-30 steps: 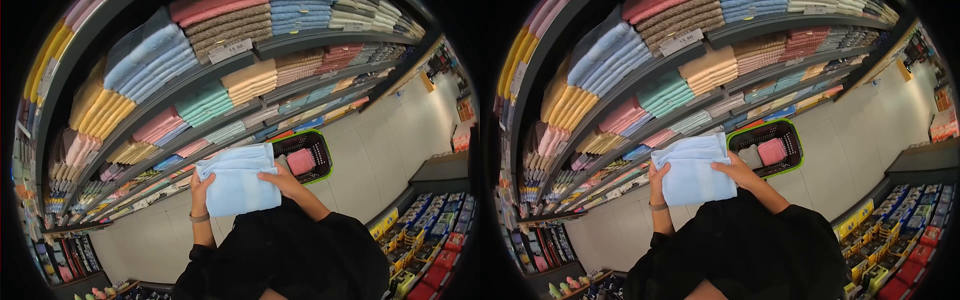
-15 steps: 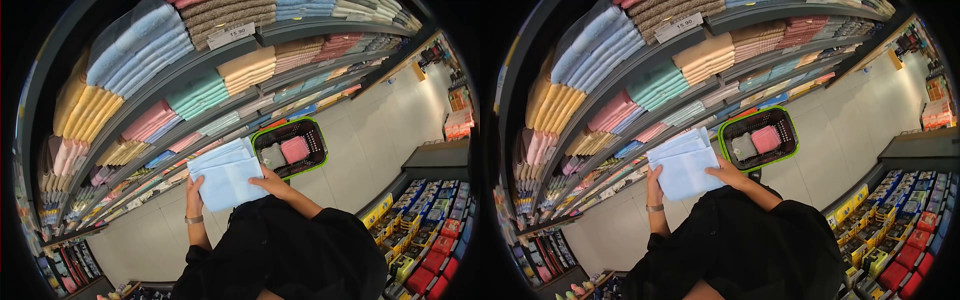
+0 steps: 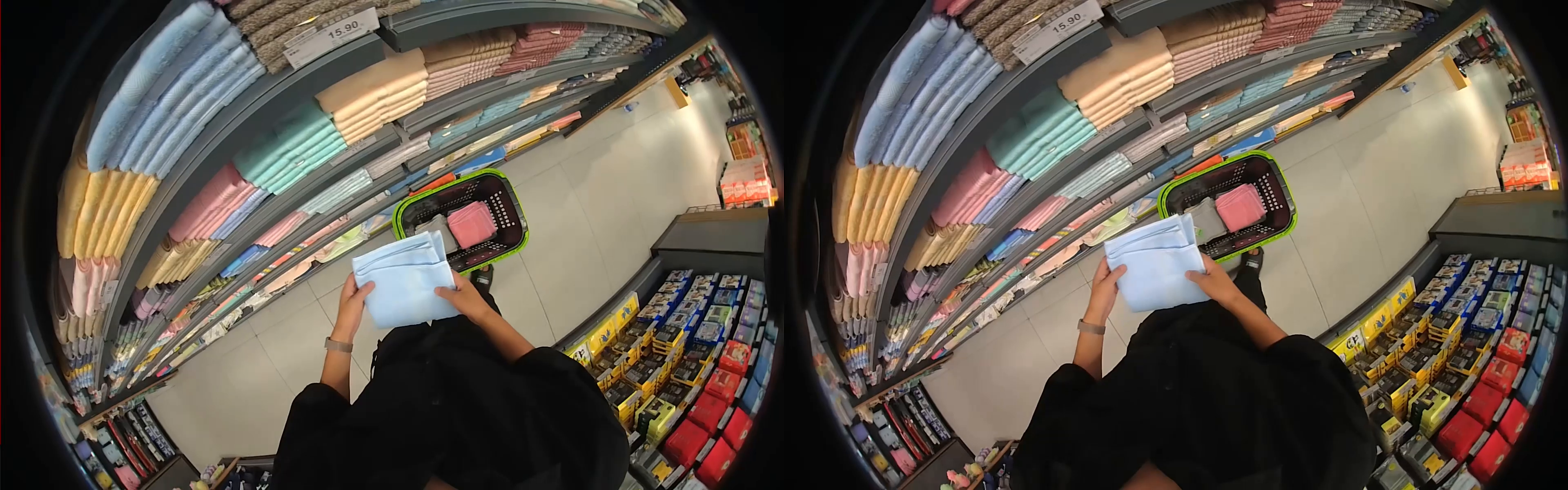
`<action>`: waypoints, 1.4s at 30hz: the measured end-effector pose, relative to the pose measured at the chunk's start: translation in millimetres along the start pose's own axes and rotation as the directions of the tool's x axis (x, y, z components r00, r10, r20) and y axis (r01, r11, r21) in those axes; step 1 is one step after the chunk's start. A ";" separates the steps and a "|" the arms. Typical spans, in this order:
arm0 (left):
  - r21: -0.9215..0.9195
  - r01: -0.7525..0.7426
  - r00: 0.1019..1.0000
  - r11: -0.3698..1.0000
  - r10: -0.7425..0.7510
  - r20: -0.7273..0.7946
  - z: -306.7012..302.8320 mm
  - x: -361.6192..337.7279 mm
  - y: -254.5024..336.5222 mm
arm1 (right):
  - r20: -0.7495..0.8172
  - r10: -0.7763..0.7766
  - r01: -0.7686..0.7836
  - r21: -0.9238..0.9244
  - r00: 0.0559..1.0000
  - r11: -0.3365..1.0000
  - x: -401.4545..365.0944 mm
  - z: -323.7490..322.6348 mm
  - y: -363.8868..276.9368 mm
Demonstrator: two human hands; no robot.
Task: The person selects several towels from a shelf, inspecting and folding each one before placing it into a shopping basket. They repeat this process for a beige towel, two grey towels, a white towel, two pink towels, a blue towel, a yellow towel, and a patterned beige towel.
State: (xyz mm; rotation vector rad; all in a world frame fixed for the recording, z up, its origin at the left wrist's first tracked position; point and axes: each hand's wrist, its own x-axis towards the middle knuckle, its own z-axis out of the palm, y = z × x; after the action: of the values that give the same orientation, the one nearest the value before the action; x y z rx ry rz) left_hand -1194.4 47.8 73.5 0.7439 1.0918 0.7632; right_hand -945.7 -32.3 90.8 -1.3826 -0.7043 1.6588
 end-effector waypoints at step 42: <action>0.451 0.603 0.783 0.659 -0.380 -0.493 -131.0 -69.6 -399.9 | -0.348 0.396 -0.510 -0.733 0.850 0.450 363.3 -279.3 447.9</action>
State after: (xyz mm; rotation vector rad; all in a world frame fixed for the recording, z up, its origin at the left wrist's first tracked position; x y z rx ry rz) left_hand -1270.9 -204.7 -261.7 0.7699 1.8283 0.0430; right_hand -799.1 39.5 -528.9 -2.5188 -1.1808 1.6646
